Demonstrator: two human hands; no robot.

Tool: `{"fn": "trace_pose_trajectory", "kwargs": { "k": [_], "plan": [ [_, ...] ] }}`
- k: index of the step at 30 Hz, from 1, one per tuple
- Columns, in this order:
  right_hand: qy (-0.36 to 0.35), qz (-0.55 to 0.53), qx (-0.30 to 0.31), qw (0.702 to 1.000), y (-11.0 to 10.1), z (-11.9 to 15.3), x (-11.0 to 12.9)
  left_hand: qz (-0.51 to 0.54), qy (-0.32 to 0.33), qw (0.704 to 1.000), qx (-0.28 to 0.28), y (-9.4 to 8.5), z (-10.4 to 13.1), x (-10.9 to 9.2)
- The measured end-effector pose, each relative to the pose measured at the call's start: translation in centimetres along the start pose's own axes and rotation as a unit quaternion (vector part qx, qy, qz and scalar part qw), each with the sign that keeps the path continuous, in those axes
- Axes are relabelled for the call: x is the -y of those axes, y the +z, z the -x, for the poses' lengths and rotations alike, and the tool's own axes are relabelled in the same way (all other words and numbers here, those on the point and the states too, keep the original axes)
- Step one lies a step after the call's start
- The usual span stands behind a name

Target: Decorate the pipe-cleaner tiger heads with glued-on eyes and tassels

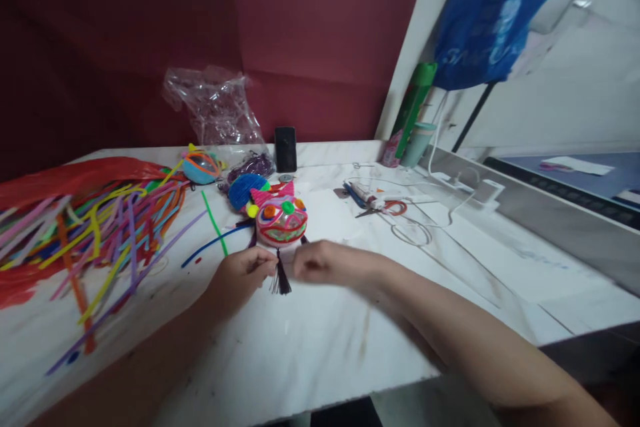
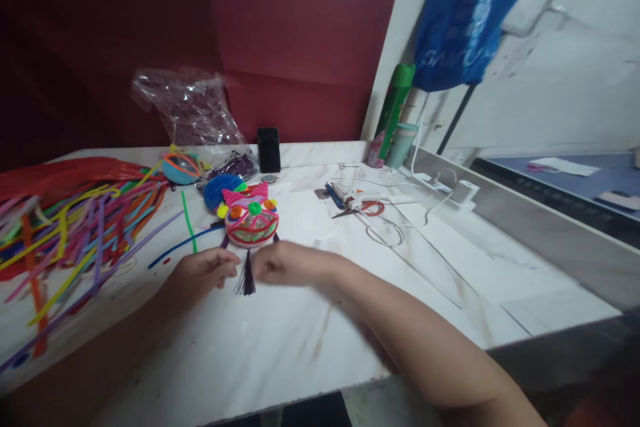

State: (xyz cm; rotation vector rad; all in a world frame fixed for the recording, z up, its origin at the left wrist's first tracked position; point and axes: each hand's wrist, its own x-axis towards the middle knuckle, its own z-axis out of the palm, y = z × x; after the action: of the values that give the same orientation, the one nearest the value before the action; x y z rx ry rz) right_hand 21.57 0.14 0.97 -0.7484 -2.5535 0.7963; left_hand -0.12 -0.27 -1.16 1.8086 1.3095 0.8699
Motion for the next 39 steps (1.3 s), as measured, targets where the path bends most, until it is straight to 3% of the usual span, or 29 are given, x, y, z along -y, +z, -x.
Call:
{"fn": "trace_pose_trajectory", "kwargs": {
  "k": [1,3,5,7,12,17,20,25,31,34,39],
  "plan": [
    [0.072,0.032,-0.052,0.996,-1.0,0.2,-0.9,-0.014,0.022,0.999,-0.023,-0.1,0.1,0.0],
    [0.229,0.139,-0.148,0.952,-2.8,0.5,-2.7,-0.052,0.090,0.990,-0.092,-0.3,0.1,0.0],
    [0.278,0.180,-0.182,0.926,-3.7,0.8,-4.5,-0.093,0.162,0.970,-0.159,-0.6,0.0,-0.1],
    [0.290,0.196,-0.189,0.917,-3.8,0.8,-6.0,-0.126,0.208,0.952,-0.188,-0.8,-0.4,-0.5],
    [0.306,0.198,-0.165,0.916,-2.7,0.7,-7.5,-0.214,0.250,0.927,-0.178,-0.9,-3.0,-3.2],
    [0.312,0.171,-0.159,0.921,-3.3,1.0,-7.6,-0.314,0.177,0.926,-0.110,-0.2,-6.2,-4.7],
    [0.316,0.174,-0.182,0.915,-4.1,1.1,-7.7,-0.328,0.167,0.927,-0.074,0.0,-6.5,-3.9],
    [0.343,0.210,-0.226,0.887,-5.0,1.1,-8.0,-0.303,0.192,0.926,-0.115,-0.9,-4.8,-1.1],
    [0.454,0.302,-0.273,0.793,-8.2,3.4,-9.5,-0.249,0.230,0.924,-0.177,-0.7,-4.3,1.5],
    [0.488,0.339,-0.243,0.766,-10.0,5.7,-10.8,-0.210,0.243,0.924,-0.205,-0.1,-4.1,1.9],
    [0.468,0.374,-0.123,0.791,-11.3,8.2,-12.9,-0.223,0.273,0.911,-0.212,0.3,-3.5,2.1]
  ]
}}
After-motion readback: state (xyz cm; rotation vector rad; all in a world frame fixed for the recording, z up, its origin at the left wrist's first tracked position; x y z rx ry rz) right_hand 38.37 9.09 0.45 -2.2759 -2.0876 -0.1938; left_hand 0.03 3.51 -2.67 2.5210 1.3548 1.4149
